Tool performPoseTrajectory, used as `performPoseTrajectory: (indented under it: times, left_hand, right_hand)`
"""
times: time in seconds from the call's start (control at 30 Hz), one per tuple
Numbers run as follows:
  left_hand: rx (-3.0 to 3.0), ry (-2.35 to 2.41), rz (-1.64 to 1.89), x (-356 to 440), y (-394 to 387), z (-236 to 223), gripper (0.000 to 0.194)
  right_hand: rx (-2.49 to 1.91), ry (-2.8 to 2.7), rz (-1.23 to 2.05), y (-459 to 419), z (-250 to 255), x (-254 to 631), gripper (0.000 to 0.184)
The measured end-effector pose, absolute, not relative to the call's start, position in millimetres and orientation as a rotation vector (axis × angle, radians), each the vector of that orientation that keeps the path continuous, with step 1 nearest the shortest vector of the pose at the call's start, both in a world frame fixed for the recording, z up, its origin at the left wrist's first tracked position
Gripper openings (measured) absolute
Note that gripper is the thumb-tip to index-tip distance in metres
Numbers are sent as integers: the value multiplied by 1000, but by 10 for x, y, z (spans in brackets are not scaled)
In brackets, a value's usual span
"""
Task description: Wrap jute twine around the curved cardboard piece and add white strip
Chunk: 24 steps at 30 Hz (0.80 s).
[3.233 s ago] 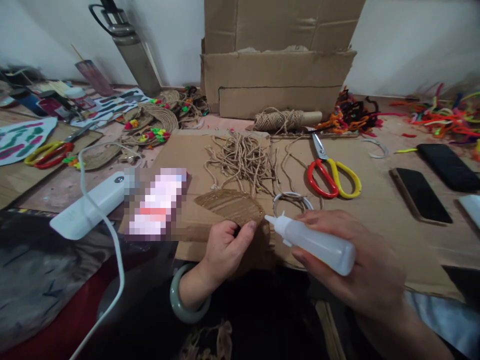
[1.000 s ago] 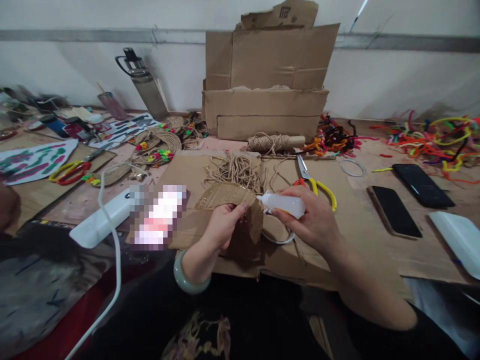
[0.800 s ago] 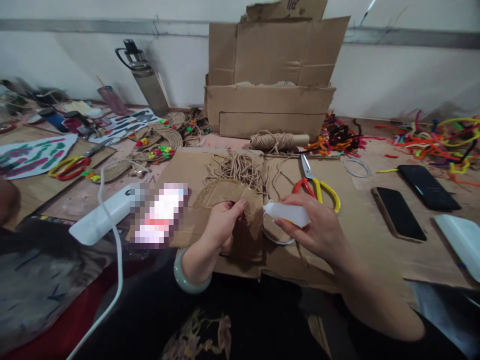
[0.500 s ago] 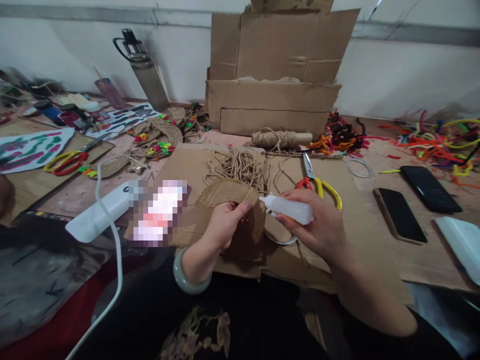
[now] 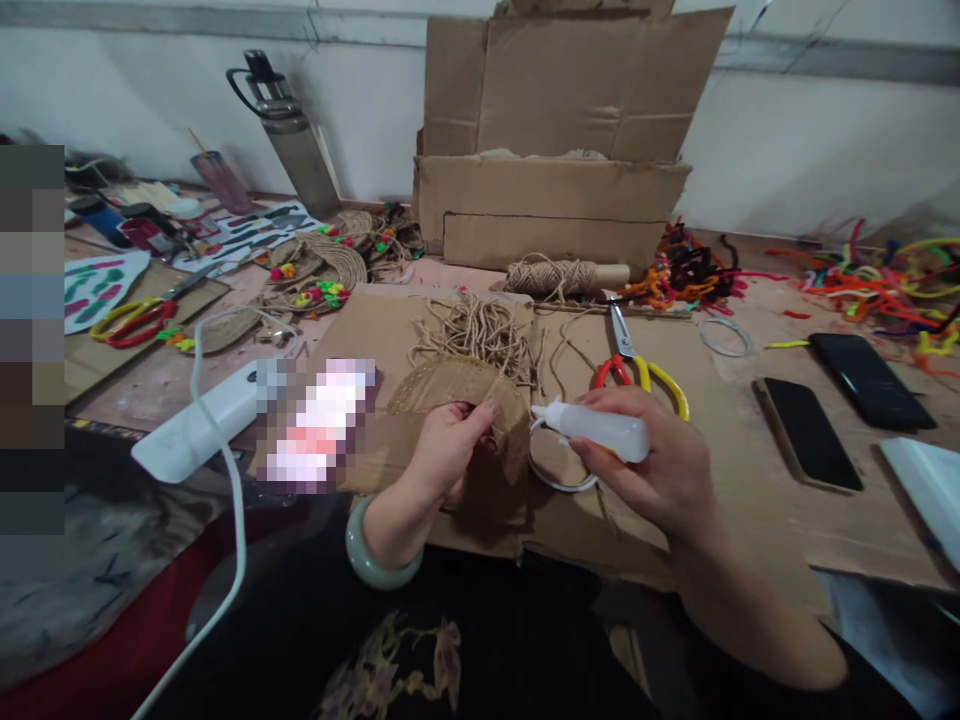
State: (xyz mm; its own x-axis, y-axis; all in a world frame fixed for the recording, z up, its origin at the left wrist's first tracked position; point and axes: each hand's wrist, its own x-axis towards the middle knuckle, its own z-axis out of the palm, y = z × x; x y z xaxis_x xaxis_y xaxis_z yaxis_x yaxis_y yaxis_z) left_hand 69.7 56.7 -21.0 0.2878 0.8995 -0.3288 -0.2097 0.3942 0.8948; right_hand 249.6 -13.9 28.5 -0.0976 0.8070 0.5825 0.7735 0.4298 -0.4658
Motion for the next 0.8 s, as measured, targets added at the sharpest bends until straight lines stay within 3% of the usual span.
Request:
performPoseTrajectory:
  times: [0.8]
  left_hand:
    - [851,957,858,677,563,-214,31]
  right_hand:
    - [-1322,-1888,118,-176,299,2461,22]
